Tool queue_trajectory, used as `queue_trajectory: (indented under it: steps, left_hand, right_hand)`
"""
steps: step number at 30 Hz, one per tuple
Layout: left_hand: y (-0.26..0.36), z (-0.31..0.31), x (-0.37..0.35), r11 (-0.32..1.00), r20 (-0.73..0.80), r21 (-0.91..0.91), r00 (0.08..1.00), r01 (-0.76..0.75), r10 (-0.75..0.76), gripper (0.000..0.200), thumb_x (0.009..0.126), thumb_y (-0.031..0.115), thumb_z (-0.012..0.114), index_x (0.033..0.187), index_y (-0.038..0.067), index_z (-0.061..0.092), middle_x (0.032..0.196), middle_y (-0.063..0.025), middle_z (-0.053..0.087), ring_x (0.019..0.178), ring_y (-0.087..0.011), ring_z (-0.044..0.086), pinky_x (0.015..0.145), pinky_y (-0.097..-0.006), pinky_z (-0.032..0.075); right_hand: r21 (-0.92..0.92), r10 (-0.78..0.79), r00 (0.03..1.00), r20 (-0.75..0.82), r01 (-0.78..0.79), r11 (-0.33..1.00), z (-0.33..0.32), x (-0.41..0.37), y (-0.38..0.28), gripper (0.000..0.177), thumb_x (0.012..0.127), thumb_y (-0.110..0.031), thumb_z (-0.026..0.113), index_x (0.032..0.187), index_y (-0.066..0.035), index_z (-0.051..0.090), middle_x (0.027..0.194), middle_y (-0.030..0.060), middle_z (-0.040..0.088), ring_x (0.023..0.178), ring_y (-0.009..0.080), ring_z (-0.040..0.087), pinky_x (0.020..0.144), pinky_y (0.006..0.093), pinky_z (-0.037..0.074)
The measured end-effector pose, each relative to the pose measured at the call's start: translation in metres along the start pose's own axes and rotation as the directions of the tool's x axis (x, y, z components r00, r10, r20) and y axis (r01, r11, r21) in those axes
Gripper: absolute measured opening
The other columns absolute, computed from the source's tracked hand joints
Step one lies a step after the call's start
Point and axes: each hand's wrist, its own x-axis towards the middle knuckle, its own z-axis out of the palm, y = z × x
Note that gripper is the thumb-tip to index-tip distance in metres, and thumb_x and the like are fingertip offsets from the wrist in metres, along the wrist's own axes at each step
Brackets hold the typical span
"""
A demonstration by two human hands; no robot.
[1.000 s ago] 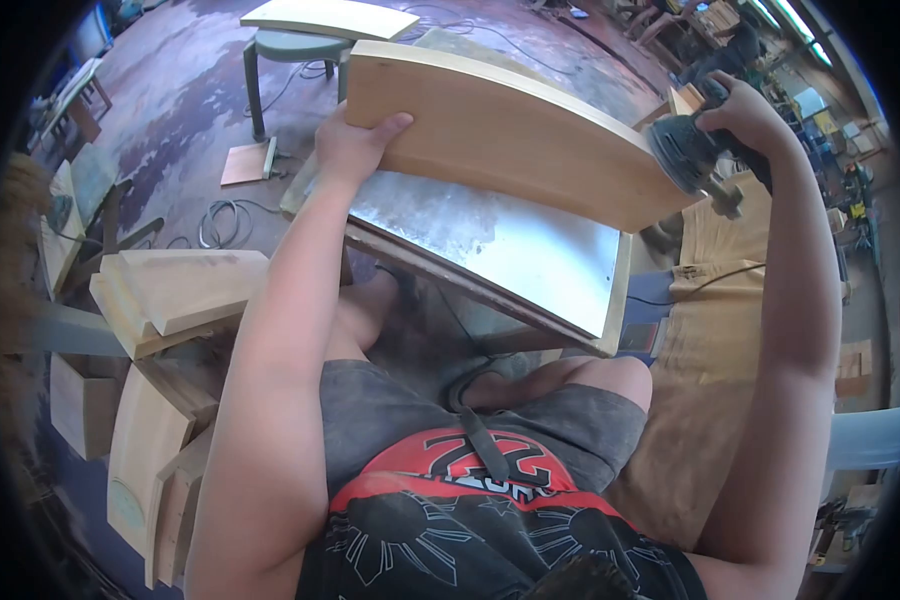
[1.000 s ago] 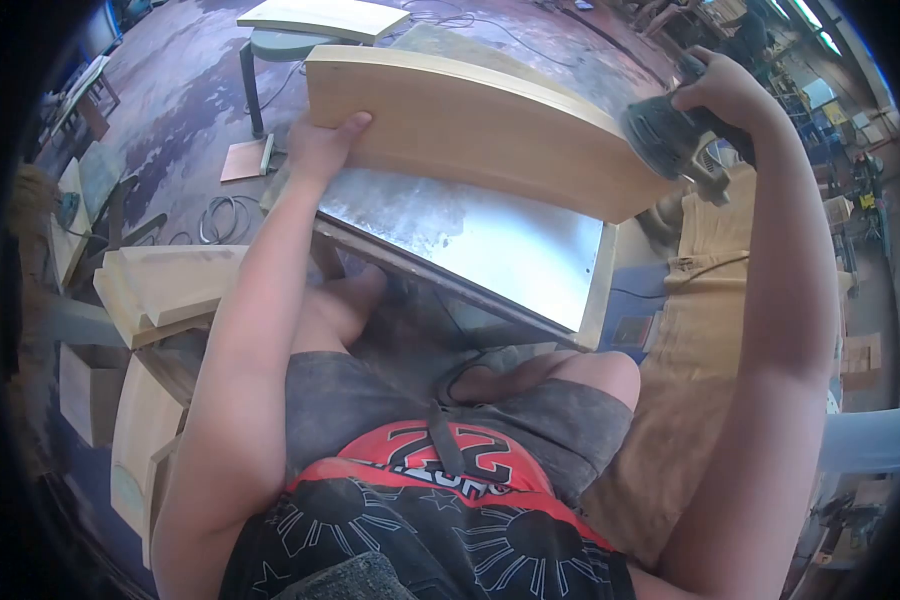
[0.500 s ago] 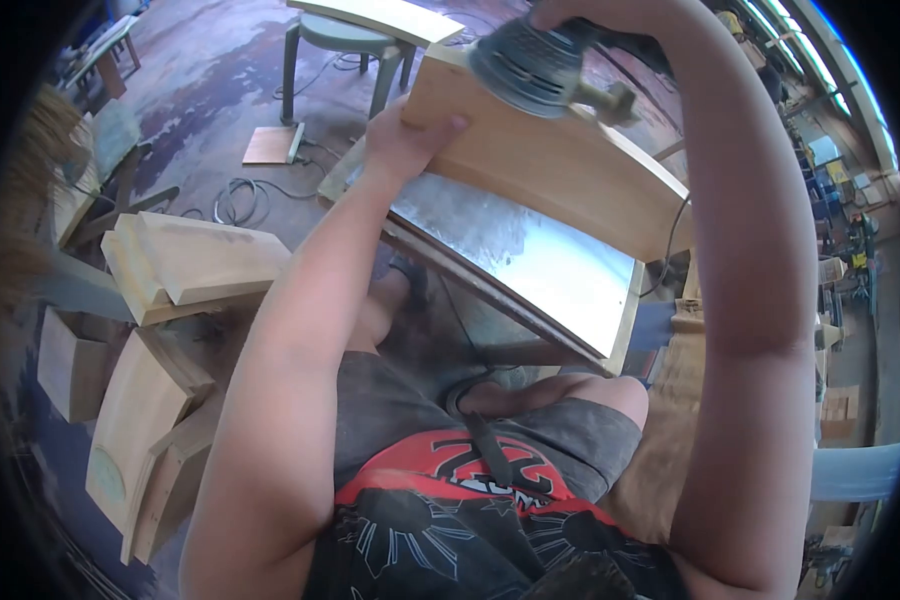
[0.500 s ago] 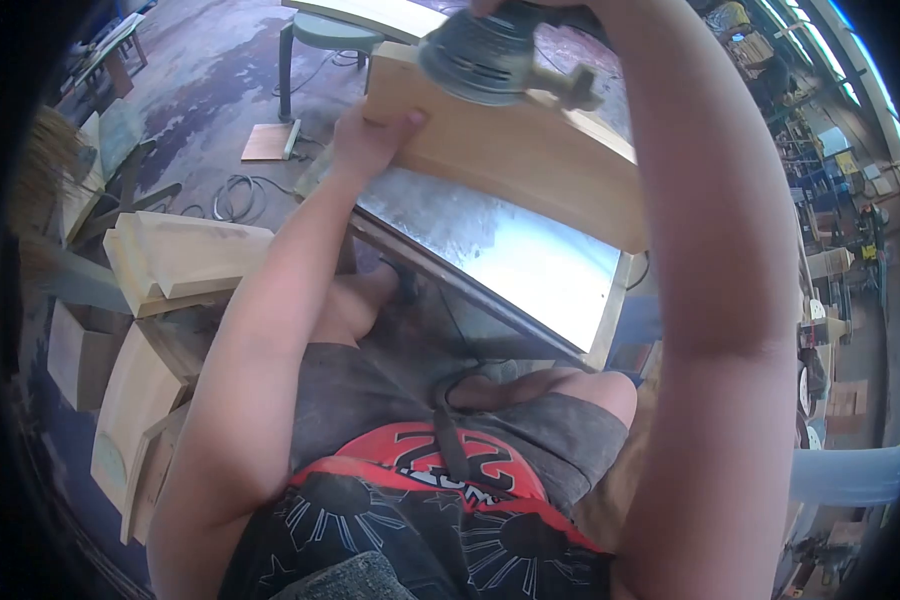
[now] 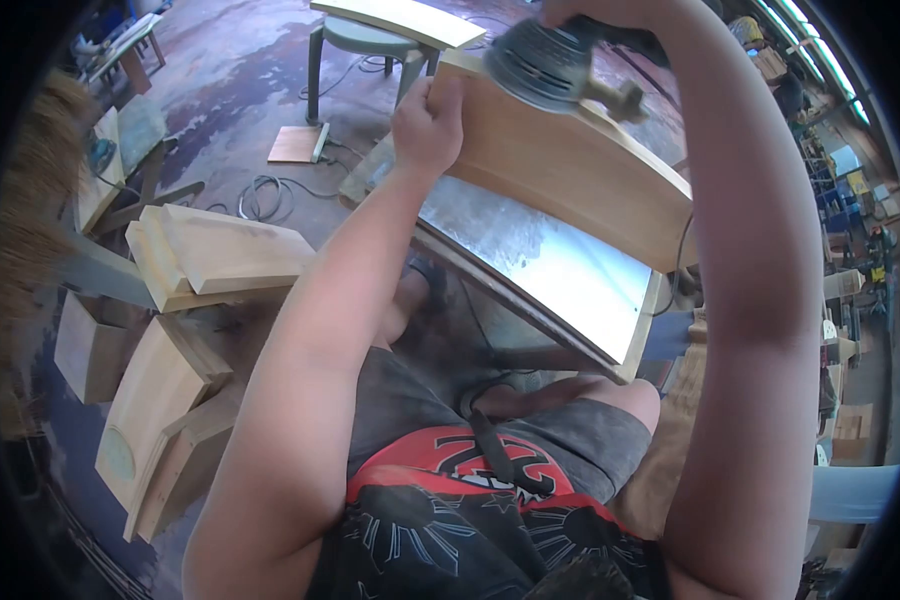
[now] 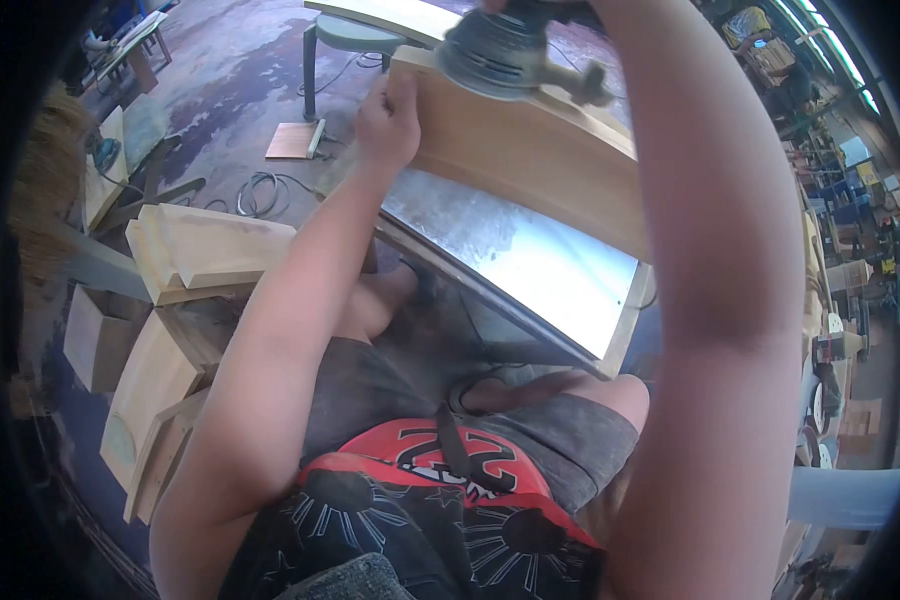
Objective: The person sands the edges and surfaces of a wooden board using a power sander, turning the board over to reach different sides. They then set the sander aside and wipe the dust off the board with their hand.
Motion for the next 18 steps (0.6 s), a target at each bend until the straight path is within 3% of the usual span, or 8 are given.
queue_trajectory:
  steps: [2, 4, 6, 9, 12, 15, 18]
  left_hand:
    - [-0.003, 0.002, 0.002, 1.000, 0.013, 0.008, 1.000, 0.009, -0.009, 0.052, 0.089, 0.054, 0.073, 0.093, 0.002, 0.069, 0.086, -0.0172, 0.073, 0.084, -0.0355, 0.071, 0.078, -0.0428, 0.054]
    - [0.004, 0.004, 0.003, 0.998, 0.013, 0.057, 1.000, 0.010, -0.011, 0.052, 0.092, 0.054, 0.070, 0.094, 0.002, 0.069, 0.086, -0.0179, 0.073, 0.084, -0.0368, 0.071, 0.077, -0.0439, 0.054]
    - [0.017, 0.005, 0.005, 0.988, 0.002, 0.152, 1.000, 0.007, -0.007, 0.052, 0.094, 0.055, 0.067, 0.094, 0.003, 0.069, 0.086, -0.0185, 0.072, 0.083, -0.0376, 0.070, 0.077, -0.0447, 0.053]
    - [0.000, 0.007, 0.004, 0.987, -0.024, 0.088, 0.990, -0.137, 0.140, 0.049, 0.097, 0.051, 0.063, 0.094, 0.003, 0.069, 0.085, -0.0192, 0.071, 0.084, -0.0380, 0.070, 0.076, -0.0451, 0.053]
    - [-0.007, 0.010, 0.003, 0.990, -0.055, 0.032, 0.989, -0.134, 0.136, 0.046, 0.100, 0.048, 0.059, 0.094, 0.003, 0.068, 0.085, -0.0194, 0.071, 0.083, -0.0378, 0.070, 0.075, -0.0454, 0.052]
    - [-0.013, 0.012, 0.003, 0.995, -0.030, -0.069, 0.997, -0.068, 0.066, 0.043, 0.103, 0.043, 0.055, 0.095, 0.003, 0.067, 0.084, -0.0199, 0.070, 0.082, -0.0379, 0.069, 0.074, -0.0462, 0.051]
    - [-0.025, 0.011, 0.004, 0.997, -0.012, -0.047, 0.998, -0.058, 0.058, 0.046, 0.098, 0.049, 0.063, 0.097, 0.004, 0.068, 0.088, -0.0192, 0.072, 0.086, -0.0367, 0.071, 0.077, -0.0452, 0.053]
  right_hand:
    - [0.043, 0.091, 0.995, 0.026, -0.092, 0.995, -0.001, -0.031, 0.015, 0.084, 0.071, -0.034, 0.086, 0.143, -0.002, 0.057, 0.119, 0.0241, 0.071, 0.103, 0.0335, 0.072, 0.090, 0.0387, 0.057]
    - [-0.068, 0.179, 0.977, -0.114, -0.188, 0.980, 0.015, -0.047, 0.039, 0.085, 0.071, -0.033, 0.086, 0.144, -0.003, 0.056, 0.119, 0.0251, 0.071, 0.105, 0.0339, 0.071, 0.092, 0.0376, 0.056]
    - [0.021, 0.178, 0.976, -0.127, -0.177, 0.984, 0.034, -0.059, 0.082, 0.074, 0.072, -0.025, 0.083, 0.139, -0.006, 0.058, 0.112, 0.0189, 0.070, 0.099, 0.0291, 0.068, 0.089, 0.0375, 0.055]
    - [0.156, 0.173, 0.973, -0.155, -0.149, 0.976, 0.052, -0.078, 0.144, 0.061, 0.074, -0.014, 0.080, 0.132, -0.010, 0.060, 0.101, 0.0095, 0.068, 0.089, 0.0219, 0.063, 0.085, 0.0372, 0.053]
    - [0.076, 0.238, 0.961, -0.141, -0.229, 0.970, 0.054, -0.094, 0.166, 0.061, 0.074, -0.015, 0.079, 0.132, -0.013, 0.060, 0.100, 0.0100, 0.068, 0.089, 0.0216, 0.063, 0.086, 0.0364, 0.052]
    - [0.046, 0.209, 0.969, -0.135, -0.204, 0.978, 0.053, -0.099, 0.166, 0.062, 0.073, -0.016, 0.079, 0.132, -0.015, 0.061, 0.100, 0.0104, 0.068, 0.089, 0.0217, 0.063, 0.087, 0.0356, 0.051]
    - [0.041, 0.107, 0.977, -0.186, -0.101, 0.994, 0.056, -0.089, 0.168, 0.063, 0.073, -0.018, 0.080, 0.133, -0.015, 0.060, 0.100, 0.0113, 0.069, 0.090, 0.0222, 0.064, 0.088, 0.0350, 0.052]
